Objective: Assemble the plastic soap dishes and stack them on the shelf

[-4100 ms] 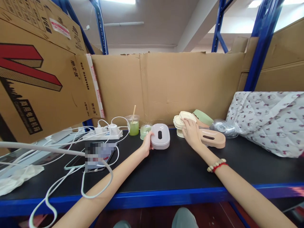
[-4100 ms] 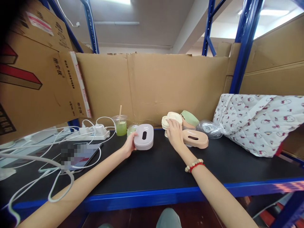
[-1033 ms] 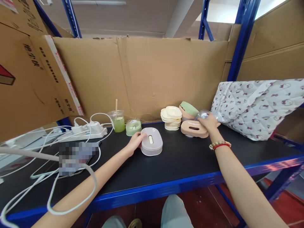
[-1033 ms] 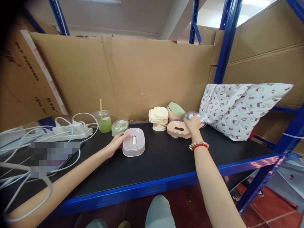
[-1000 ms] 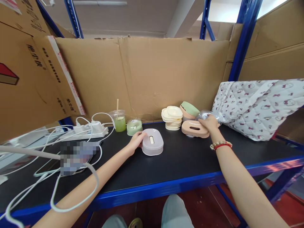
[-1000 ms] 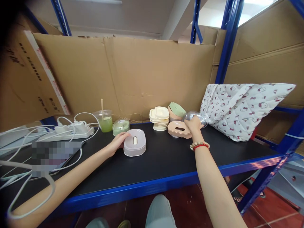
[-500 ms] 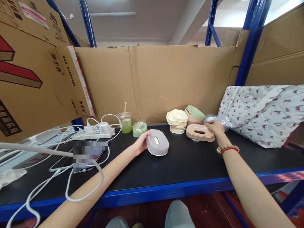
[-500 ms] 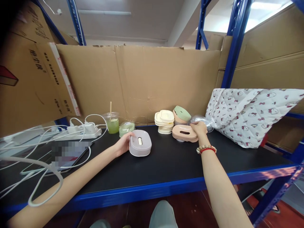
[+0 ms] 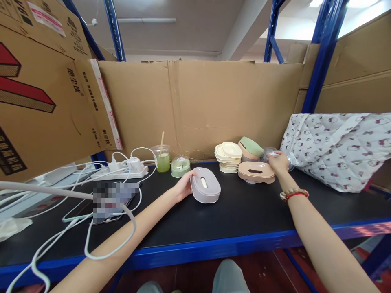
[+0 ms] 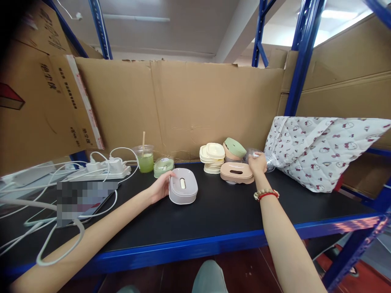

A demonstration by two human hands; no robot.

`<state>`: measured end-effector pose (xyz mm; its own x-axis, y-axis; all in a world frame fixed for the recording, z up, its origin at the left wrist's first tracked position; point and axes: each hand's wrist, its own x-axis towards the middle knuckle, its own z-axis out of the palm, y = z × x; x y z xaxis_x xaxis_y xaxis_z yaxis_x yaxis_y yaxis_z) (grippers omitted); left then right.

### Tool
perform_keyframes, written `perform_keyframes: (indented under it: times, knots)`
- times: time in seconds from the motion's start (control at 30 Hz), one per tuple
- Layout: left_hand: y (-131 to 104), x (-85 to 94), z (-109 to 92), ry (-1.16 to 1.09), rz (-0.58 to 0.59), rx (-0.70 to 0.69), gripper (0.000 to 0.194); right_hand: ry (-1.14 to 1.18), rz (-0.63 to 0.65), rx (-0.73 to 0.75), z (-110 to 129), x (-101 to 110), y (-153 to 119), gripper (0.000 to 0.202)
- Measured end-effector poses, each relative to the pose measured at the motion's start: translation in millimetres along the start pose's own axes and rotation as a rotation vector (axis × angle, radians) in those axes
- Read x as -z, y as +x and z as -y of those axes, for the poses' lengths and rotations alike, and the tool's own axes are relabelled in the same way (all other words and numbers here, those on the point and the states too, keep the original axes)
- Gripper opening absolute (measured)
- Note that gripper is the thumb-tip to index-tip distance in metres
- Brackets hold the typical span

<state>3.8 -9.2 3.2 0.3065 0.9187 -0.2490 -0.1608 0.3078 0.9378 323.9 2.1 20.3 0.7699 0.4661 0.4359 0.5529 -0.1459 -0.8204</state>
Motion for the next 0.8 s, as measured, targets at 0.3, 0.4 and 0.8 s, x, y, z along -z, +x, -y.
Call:
perform_keyframes:
  times: [0.3,0.4,0.8]
  knots:
    - [2,-5.1,2,-0.138,-0.08,-0.047,0.011,0.599,-0.217,-0.049,53,10,-33,0.031]
    - [2,-5.9,3,-0.17,-0.036,-0.086,0.008,0.947,-0.046,-0.06,73,1,-56,0.04]
    - [8,-2.8,10,-0.291,0.089,-0.189,0.031,0.952,0.956,-0.479,90,-23,-142,0.058]
